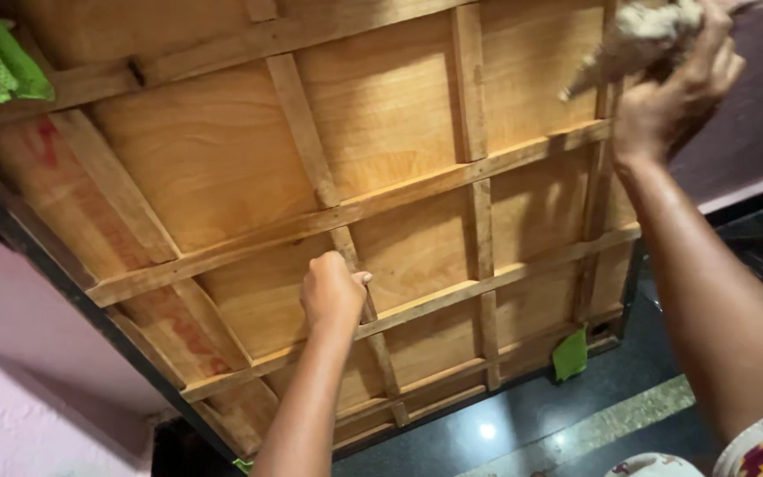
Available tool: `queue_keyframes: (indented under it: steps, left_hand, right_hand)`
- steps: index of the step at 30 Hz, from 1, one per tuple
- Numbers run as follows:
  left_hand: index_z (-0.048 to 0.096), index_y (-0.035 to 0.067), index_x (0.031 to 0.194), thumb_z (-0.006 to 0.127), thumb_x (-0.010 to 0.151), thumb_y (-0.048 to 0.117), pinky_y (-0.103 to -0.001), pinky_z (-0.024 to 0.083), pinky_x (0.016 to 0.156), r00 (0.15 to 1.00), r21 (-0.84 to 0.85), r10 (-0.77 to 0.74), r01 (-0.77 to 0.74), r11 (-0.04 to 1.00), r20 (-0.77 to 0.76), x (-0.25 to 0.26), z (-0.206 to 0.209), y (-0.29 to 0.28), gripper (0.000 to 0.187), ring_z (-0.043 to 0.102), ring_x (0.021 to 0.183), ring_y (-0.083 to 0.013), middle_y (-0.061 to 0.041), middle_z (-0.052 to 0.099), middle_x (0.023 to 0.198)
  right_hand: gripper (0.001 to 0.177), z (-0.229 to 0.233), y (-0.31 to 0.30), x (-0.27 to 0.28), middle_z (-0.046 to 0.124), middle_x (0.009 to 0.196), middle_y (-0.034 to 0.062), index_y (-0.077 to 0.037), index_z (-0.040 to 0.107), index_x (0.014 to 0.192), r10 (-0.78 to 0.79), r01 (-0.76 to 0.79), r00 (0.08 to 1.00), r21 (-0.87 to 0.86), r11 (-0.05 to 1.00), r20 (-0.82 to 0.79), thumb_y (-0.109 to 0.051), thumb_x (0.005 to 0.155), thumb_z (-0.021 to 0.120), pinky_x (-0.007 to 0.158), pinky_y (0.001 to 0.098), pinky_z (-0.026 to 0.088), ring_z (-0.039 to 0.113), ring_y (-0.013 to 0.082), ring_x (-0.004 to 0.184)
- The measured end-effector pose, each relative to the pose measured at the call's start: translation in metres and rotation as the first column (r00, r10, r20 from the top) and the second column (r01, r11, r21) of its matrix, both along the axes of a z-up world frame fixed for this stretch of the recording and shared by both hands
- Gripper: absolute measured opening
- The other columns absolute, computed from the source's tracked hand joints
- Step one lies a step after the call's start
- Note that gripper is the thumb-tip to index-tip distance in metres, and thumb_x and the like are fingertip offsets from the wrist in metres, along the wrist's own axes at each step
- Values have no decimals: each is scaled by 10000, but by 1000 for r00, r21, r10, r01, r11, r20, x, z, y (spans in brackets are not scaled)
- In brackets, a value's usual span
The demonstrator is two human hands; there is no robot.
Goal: The person wipes the wooden underside and support slats of a board using a cloth, reaching into various grid sections to clean different parts of the surface.
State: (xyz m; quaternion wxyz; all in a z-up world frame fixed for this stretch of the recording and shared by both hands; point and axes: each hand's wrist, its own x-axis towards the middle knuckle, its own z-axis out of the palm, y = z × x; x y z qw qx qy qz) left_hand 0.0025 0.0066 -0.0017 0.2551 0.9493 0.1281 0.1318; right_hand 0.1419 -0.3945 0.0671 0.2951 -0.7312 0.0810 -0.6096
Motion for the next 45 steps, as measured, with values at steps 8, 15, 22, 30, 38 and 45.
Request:
queue_keyframes:
  steps: [8, 15, 22, 30, 38, 45]
  left_hand:
    - [704, -22, 843, 871, 787, 266, -529, 564, 776, 1000, -18, -6, 6, 1000, -12, 1, 1, 0, 337, 702, 914, -459, -262, 710, 923]
    - [716, -23, 873, 866, 799, 272, -512, 576, 764, 1000, 19, -2, 2, 1000, 1, 0, 1, -4, 340, 710, 897, -459, -276, 708, 919]
    - [717, -37, 853, 863, 802, 260, -518, 567, 779, 999, -8, 12, -13, 1000, -36, 3, 6, -5, 335, 703, 914, -457, -280, 703, 930]
    - [709, -38, 853, 872, 789, 265, -511, 569, 788, 999, 6, 15, -14, 1000, -52, 2, 11, -5, 350, 699, 924, -460, -280, 702, 936]
    - [719, -24, 860, 881, 775, 261, -527, 557, 783, 999, -7, 0, 0, 1000, -50, 0, 9, -3, 339, 695, 915, -466, -281, 702, 935]
    - [720, -35, 834, 870, 794, 256, -514, 570, 770, 999, 5, -18, 18, 1000, -32, 4, 5, 0, 330, 707, 899, -458, -289, 704, 904]
  right_hand:
    - [985, -67, -48, -3, 587, 1368, 186, -174, 279, 1690, -95, -53, 762, -208, 977, -640, 118, 825, 650, 1116, 570, 349, 463, 412, 1312]
    - [709, -22, -44, -27, 680, 1153, 211, -170, 431, 1561, -167, 10, 635, -208, 978, -754, -6, 923, 693, 1065, 545, 416, 515, 362, 1276]
    - [713, -36, -88, 1, 568, 1287, 165, -103, 396, 1459, 37, 59, 958, 320, 945, -286, 98, 786, 522, 940, 413, 566, 668, 228, 1157]
    - [365, -66, -68, 79, 412, 1481, 317, 22, 475, 1368, 97, -112, 915, -16, 994, -391, -61, 1028, 580, 1117, 567, 441, 536, 340, 1296]
    - [308, -65, -77, 62, 536, 1259, 255, 23, 538, 1282, -148, 39, 815, -202, 979, -560, 24, 974, 544, 1062, 620, 388, 445, 406, 1289]
    - [471, -92, -60, 41, 506, 1245, 190, -13, 477, 1378, 66, 18, 919, 208, 978, -389, 110, 925, 523, 880, 381, 570, 652, 265, 1027]
